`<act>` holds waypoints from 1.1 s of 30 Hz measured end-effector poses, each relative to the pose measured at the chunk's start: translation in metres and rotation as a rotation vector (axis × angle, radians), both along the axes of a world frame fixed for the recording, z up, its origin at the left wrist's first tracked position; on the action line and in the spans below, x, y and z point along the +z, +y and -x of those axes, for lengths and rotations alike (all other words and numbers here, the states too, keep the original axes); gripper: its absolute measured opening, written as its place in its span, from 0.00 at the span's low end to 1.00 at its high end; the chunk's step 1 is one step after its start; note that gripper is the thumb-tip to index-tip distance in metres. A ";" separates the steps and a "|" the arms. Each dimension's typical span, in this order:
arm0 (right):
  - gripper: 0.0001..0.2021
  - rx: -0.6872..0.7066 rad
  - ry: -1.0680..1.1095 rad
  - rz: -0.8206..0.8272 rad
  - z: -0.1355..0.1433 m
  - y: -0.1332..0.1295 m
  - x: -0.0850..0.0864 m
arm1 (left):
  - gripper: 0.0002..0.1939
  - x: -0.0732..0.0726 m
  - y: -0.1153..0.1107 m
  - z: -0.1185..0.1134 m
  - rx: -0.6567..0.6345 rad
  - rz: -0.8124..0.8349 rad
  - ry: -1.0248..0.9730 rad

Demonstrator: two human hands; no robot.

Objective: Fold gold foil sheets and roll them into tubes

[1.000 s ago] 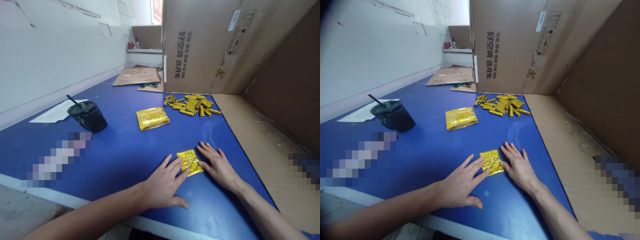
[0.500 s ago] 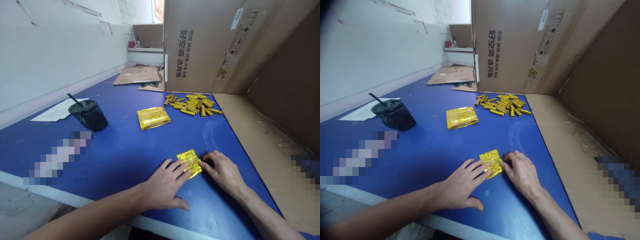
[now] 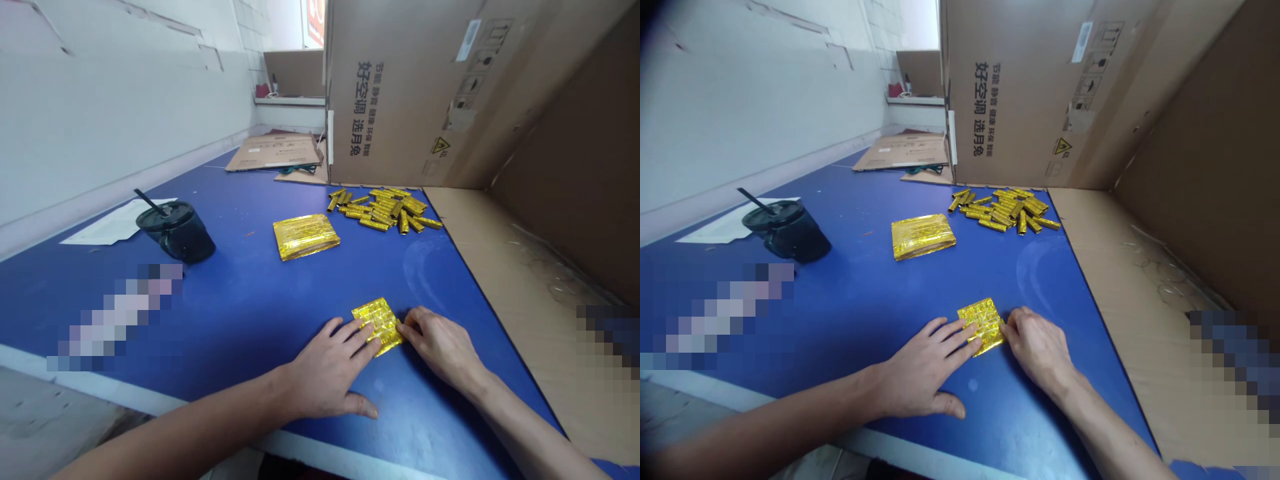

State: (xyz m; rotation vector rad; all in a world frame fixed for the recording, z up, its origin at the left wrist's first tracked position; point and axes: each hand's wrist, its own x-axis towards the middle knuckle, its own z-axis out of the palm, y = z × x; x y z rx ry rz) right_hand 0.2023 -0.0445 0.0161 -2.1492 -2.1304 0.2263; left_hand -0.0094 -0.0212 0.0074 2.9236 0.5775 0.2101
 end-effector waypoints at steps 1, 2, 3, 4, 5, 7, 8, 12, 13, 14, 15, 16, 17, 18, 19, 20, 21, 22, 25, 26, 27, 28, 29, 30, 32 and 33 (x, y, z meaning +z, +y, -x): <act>0.10 -0.002 -0.010 -0.004 0.000 0.000 0.000 | 0.38 0.000 0.000 0.000 0.000 -0.005 0.001; 0.10 -0.004 -0.020 -0.007 0.000 -0.001 0.000 | 0.38 0.000 0.000 0.000 0.001 -0.011 0.001; 0.10 -0.005 -0.031 -0.010 0.000 -0.001 0.000 | 0.38 -0.001 0.000 0.000 0.003 -0.017 0.001; 0.10 -0.004 -0.044 -0.019 0.000 -0.002 0.001 | 0.38 -0.001 0.000 0.001 0.004 -0.021 0.000; 0.10 0.003 -0.058 -0.043 0.000 -0.002 0.001 | 0.39 -0.001 -0.001 0.001 0.005 -0.025 0.001; 0.11 0.072 -0.082 -0.139 0.002 -0.005 0.001 | 0.40 -0.001 -0.001 0.001 0.006 -0.022 0.001; 0.13 0.143 -0.094 -0.196 0.004 -0.006 0.001 | 0.40 -0.001 -0.001 0.000 0.009 -0.019 -0.002; 0.28 0.517 -0.096 -0.210 0.016 -0.014 -0.006 | 0.40 -0.001 -0.002 -0.001 0.023 0.001 -0.026; 0.33 0.569 -0.084 -0.163 0.018 -0.016 -0.009 | 0.40 -0.001 -0.002 -0.001 0.023 0.008 -0.030; 0.35 0.592 -0.072 -0.125 0.018 -0.017 -0.012 | 0.40 -0.001 -0.002 -0.001 0.022 0.016 -0.030; 0.37 0.591 -0.065 -0.097 0.018 -0.017 -0.015 | 0.40 -0.001 -0.002 -0.001 0.018 0.025 -0.027; 0.37 0.578 -0.063 -0.078 0.017 -0.018 -0.018 | 0.40 -0.001 -0.001 0.000 0.014 0.034 -0.024; 0.37 0.560 -0.066 -0.066 0.015 -0.017 -0.019 | 0.41 -0.001 -0.001 0.001 0.006 0.043 -0.019; 0.37 0.544 -0.070 -0.056 0.014 -0.017 -0.020 | 0.41 -0.001 0.000 0.002 -0.004 0.054 -0.016; 0.36 0.534 -0.075 -0.047 0.012 -0.016 -0.021 | 0.42 -0.001 0.002 0.004 -0.016 0.065 -0.013; 0.36 0.529 -0.078 -0.040 0.011 -0.016 -0.021 | 0.42 -0.001 0.003 0.006 -0.029 0.078 -0.011; 0.35 0.527 -0.078 -0.035 0.010 -0.016 -0.021 | 0.41 -0.001 0.005 0.008 -0.043 0.093 -0.006; 0.35 0.526 -0.078 -0.031 0.010 -0.016 -0.020 | 0.41 -0.001 0.006 0.010 -0.056 0.106 0.001; 0.35 0.521 -0.074 -0.031 0.012 -0.016 -0.020 | 0.38 0.000 0.009 0.014 -0.078 0.124 0.014; 0.35 0.516 -0.077 -0.035 0.012 -0.016 -0.020 | 0.38 0.000 0.010 0.014 -0.076 0.122 0.012; 0.35 0.511 -0.081 -0.041 0.013 -0.016 -0.020 | 0.37 0.000 0.010 0.014 -0.070 0.119 0.007; 0.35 0.504 -0.086 -0.048 0.013 -0.017 -0.021 | 0.37 0.000 0.010 0.014 -0.063 0.113 0.001; 0.36 0.497 -0.091 -0.053 0.014 -0.017 -0.021 | 0.37 0.001 0.010 0.013 -0.057 0.107 -0.006; 0.36 0.492 -0.094 -0.057 0.014 -0.017 -0.021 | 0.36 0.001 0.010 0.012 -0.054 0.101 -0.011; 0.36 0.489 -0.096 -0.058 0.015 -0.017 -0.021 | 0.36 0.002 0.009 0.010 -0.051 0.094 -0.011; 0.36 0.491 -0.096 -0.054 0.016 -0.017 -0.021 | 0.37 0.002 0.009 0.010 -0.046 0.092 -0.008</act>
